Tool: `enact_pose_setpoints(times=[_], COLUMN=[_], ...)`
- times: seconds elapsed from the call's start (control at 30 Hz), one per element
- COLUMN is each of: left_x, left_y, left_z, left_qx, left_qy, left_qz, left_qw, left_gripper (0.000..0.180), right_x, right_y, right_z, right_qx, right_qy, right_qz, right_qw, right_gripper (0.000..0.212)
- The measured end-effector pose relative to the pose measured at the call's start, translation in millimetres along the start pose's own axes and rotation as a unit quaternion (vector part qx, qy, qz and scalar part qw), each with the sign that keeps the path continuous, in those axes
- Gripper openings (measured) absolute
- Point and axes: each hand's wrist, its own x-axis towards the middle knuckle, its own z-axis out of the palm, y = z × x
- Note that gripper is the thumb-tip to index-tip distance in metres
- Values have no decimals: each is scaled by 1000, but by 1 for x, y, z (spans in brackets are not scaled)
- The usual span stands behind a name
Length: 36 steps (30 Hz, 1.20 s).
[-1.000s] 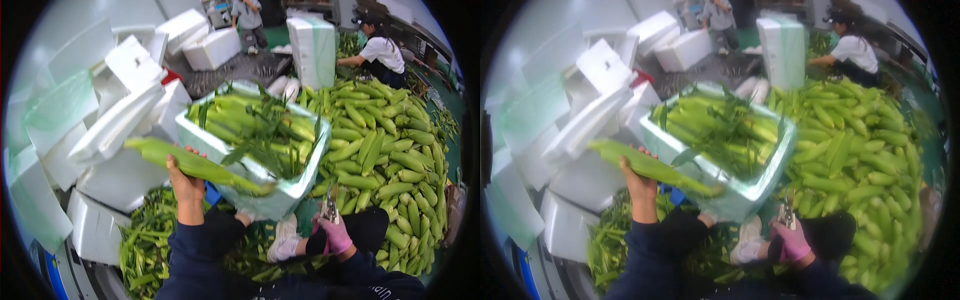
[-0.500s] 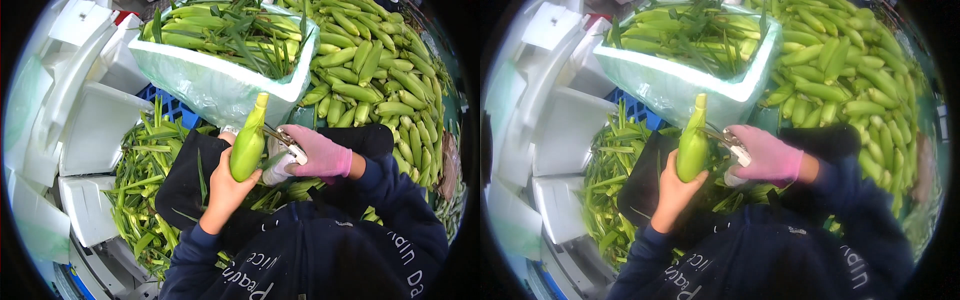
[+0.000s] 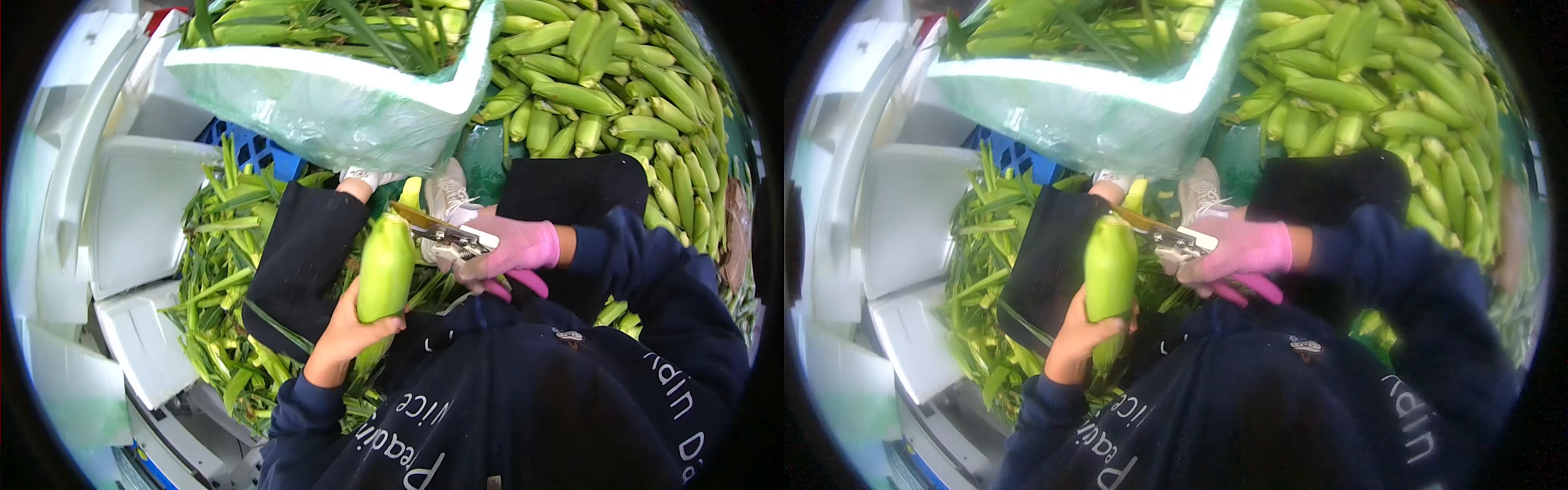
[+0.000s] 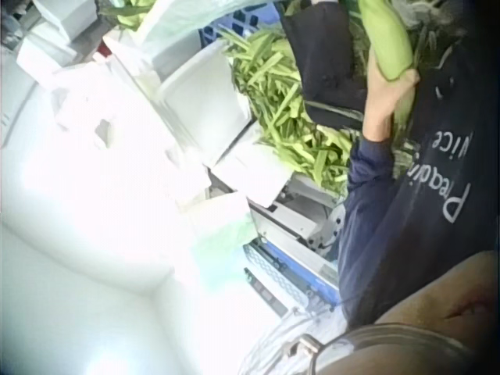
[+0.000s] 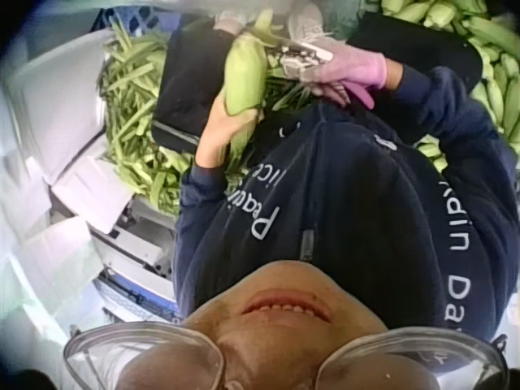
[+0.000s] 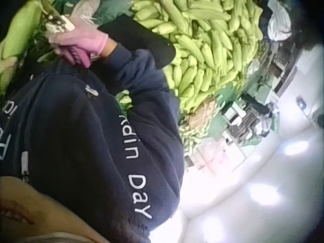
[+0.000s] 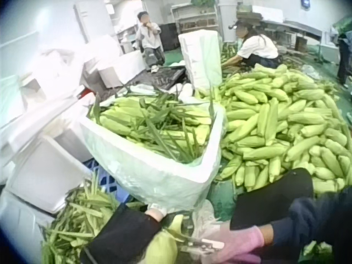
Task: Trimming the ends of corn cobs with pruning shears and placing them into a shipping box.
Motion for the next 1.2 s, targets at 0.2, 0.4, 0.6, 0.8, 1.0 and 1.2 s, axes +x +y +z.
enact_pose_setpoints(times=[0.2,0.4,0.6,0.8,1.0,1.2], left_x=[11,1,-15,1,28,35], left_y=[17,1,8,25,42,33], left_z=[-2,-72,-115,-84,-29,8], left_qx=[-574,-286,-405,-381,-342,-344], left_qy=[56,361,466,415,429,412], left_qz=[242,164,295,325,349,341], left_qw=[780,872,729,760,760,772], left_gripper=[82,58,47,57,62,63], right_x=[46,5,11,1,28,42], right_y=[3,-6,13,-11,-35,-30], right_z=[69,63,34,64,64,62], right_qx=[280,-138,-673,-370,72,64], right_qy=[32,37,207,143,-32,82], right_qz=[-184,-343,66,-37,42,12], right_qw=[942,928,707,917,996,994], right_gripper=[40,53,35,61,50,54])
